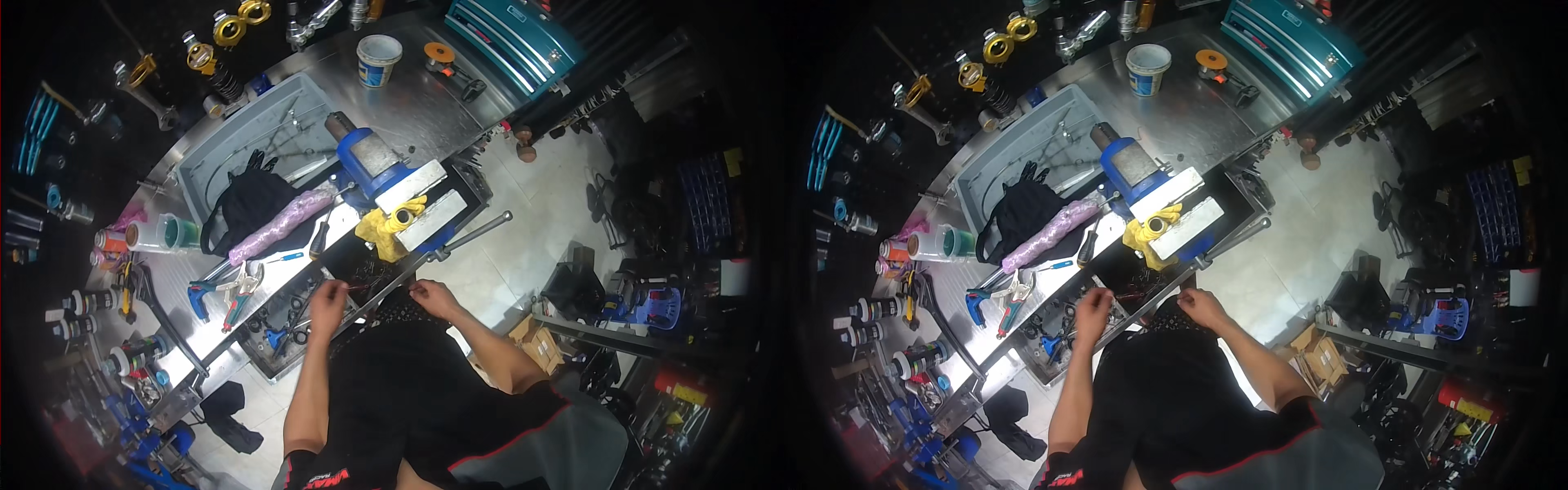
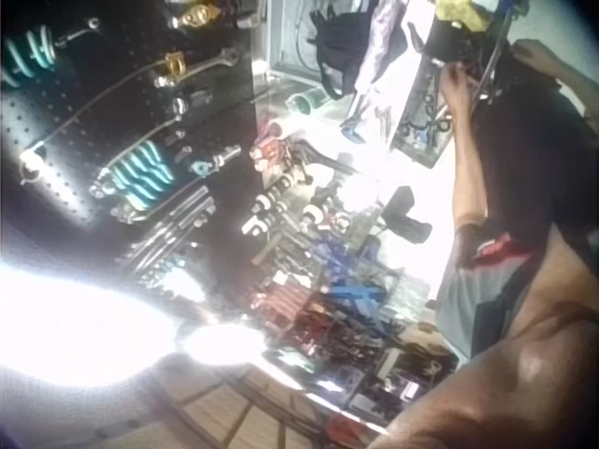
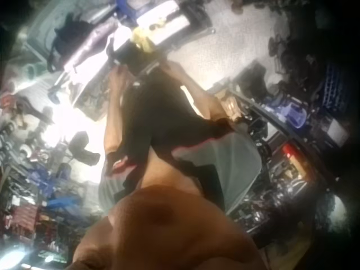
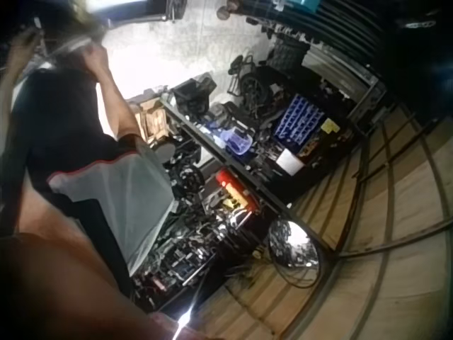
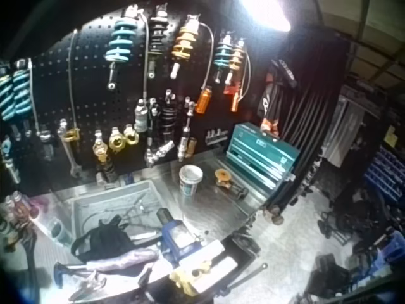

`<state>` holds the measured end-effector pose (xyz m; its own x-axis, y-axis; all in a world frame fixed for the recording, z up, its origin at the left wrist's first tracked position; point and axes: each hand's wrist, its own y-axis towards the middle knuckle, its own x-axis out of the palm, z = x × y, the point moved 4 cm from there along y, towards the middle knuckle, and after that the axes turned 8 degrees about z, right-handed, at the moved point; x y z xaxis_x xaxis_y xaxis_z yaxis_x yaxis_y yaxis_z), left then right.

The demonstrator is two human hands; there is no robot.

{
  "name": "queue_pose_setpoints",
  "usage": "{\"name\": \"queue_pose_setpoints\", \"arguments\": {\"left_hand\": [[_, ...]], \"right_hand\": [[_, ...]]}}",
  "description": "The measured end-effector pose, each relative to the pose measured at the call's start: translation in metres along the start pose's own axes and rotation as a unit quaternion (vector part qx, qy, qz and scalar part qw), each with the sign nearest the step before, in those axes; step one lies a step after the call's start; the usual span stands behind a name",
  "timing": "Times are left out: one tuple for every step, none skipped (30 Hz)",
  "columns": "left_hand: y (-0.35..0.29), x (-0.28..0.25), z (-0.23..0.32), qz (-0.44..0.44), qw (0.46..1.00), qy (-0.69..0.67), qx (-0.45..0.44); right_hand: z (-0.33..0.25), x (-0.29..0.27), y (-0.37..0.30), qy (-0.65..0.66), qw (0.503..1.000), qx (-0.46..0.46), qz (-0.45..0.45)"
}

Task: The person cleans a motorcycle fork tube with a rag, inspects its components, and then refills it with fresh fork oil using a measuring cup.

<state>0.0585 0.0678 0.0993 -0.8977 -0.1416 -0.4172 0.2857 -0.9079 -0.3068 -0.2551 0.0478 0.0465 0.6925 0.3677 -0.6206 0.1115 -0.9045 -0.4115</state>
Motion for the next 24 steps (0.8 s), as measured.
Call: {"name": "queue_pose_setpoints", "arguments": {"left_hand": [[0.002,0.022,-0.015,-0.009,1.0,0.001,0.026],[0.008,0.044,-0.035,-0.015,0.999,0.002,0.052],[0.015,0.062,-0.03,-0.016,0.998,0.001,0.056],[0.023,0.077,-0.019,0.051,0.991,0.023,0.119],[0.032,0.088,-0.011,0.117,0.976,0.042,0.178],[0.045,0.099,-0.009,0.114,0.976,0.038,0.18],[0.059,0.109,-0.006,0.116,0.973,0.051,0.195],[0.076,0.118,-0.002,0.122,0.968,0.064,0.211],[0.087,0.124,0.001,0.129,0.962,0.077,0.227],[0.096,0.134,0.003,0.127,0.962,0.068,0.231],[0.11,0.141,-0.001,0.076,0.979,0.025,0.189],[0.123,0.145,-0.006,0.026,0.989,-0.018,0.147],[0.129,0.153,-0.009,-0.031,0.992,-0.061,0.103],[0.133,0.154,-0.009,-0.033,0.992,-0.067,0.105],[0.136,0.153,-0.012,-0.045,0.991,-0.064,0.108],[0.136,0.15,-0.015,-0.055,0.991,-0.058,0.108],[0.135,0.15,-0.019,-0.065,0.991,-0.052,0.108],[0.134,0.151,-0.012,-0.065,0.99,-0.054,0.108],[0.132,0.149,-0.006,-0.061,0.99,-0.056,0.118],[0.13,0.147,0.0,-0.057,0.989,-0.058,0.127],[0.129,0.146,0.007,-0.048,0.988,-0.058,0.136],[0.125,0.147,0.009,-0.052,0.988,-0.054,0.133],[0.127,0.145,0.005,-0.064,0.989,-0.053,0.12],[0.129,0.145,0.002,-0.076,0.99,-0.052,0.107]], "right_hand": [[-0.005,-0.004,-0.002,0.006,1.0,-0.013,0.015],[-0.008,-0.01,-0.004,0.006,1.0,-0.018,0.013],[-0.006,-0.03,-0.006,0.081,0.99,0.004,0.114],[-0.004,-0.051,-0.009,0.155,0.964,0.024,0.213],[-0.015,-0.078,-0.014,0.237,0.932,0.006,0.276],[-0.035,-0.108,-0.022,0.315,0.888,-0.013,0.334],[-0.061,-0.129,-0.027,0.312,0.888,-0.013,0.336],[-0.094,-0.155,-0.03,0.345,0.857,-0.097,0.369],[-0.12,-0.173,-0.034,0.375,0.818,-0.181,0.396],[-0.136,-0.183,-0.035,0.368,0.818,-0.185,0.402],[-0.153,-0.185,-0.031,0.408,0.82,-0.182,0.358],[-0.167,-0.185,-0.025,0.447,0.82,-0.179,0.31],[-0.171,-0.188,-0.022,0.482,0.817,-0.171,0.265],[-0.163,-0.193,-0.014,0.477,0.818,-0.173,0.269],[-0.15,-0.189,0.003,0.562,0.785,-0.197,0.17],[-0.143,-0.184,0.018,0.637,0.737,-0.214,0.065],[-0.136,-0.179,0.025,0.701,0.675,-0.226,-0.042],[-0.146,-0.183,0.023,0.664,0.718,-0.208,0.027],[-0.155,-0.181,0.015,0.622,0.754,-0.187,0.096],[-0.174,-0.171,-0.009,0.332,0.889,-0.249,0.191],[-0.204,-0.155,-0.031,0.007,0.922,-0.287,0.26],[-0.201,-0.121,-0.042,0.14,0.846,-0.474,0.201],[-0.233,-0.087,-0.05,0.007,0.901,-0.43,0.065],[-0.256,-0.063,-0.062,-0.124,0.918,-0.37,-0.075]]}}
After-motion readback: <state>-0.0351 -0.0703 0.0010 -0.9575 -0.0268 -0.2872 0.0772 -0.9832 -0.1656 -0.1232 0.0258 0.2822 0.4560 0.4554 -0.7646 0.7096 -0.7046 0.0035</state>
